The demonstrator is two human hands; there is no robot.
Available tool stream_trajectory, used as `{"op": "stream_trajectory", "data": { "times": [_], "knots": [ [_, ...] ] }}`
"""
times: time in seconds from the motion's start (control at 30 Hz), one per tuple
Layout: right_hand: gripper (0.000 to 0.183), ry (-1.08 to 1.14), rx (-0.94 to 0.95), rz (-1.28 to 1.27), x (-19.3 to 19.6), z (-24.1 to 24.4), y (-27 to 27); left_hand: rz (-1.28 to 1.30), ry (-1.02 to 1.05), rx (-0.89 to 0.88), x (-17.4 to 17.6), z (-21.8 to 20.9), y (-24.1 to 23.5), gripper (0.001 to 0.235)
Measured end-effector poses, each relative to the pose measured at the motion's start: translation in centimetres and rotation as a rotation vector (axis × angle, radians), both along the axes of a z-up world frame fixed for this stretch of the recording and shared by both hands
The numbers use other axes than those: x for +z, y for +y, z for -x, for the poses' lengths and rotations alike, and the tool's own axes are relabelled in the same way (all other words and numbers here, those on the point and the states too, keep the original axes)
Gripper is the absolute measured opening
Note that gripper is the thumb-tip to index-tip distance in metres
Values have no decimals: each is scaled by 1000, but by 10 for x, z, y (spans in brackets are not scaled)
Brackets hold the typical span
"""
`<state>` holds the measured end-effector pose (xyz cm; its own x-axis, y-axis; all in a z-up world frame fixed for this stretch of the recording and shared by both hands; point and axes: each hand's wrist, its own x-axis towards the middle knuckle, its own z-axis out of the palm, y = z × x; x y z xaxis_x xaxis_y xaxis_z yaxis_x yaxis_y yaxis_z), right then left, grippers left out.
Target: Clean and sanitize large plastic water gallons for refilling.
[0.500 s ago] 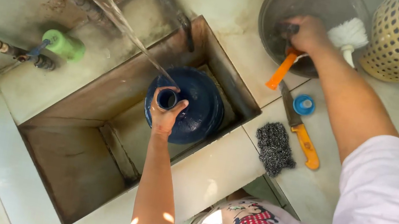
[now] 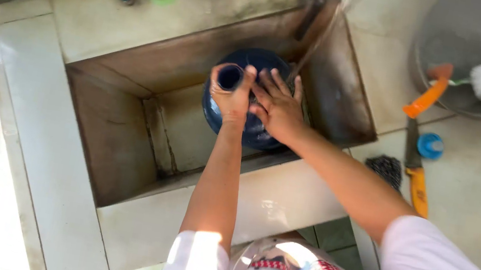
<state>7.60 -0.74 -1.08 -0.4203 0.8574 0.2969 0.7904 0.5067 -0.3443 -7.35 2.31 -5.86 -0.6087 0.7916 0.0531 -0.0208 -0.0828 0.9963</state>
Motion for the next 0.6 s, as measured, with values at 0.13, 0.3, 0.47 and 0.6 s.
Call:
{"op": "stream_trajectory", "data": {
  "times": [0.13,0.3,0.47,0.6],
  "knots": [
    [39,209,-177,166,-68,19,92,-59,-166,-419,16,57,-9,42],
    [41,351,-112,206,-38,66,50,-77,-274,-264,-9,90,-1,42],
    [36,70,95,27,-36,89,49,-35,-466,21,-29,105,3,40],
    [38,51,-145,433,-22,92,96,-125,-332,-526,-9,115,-19,42]
  ]
}}
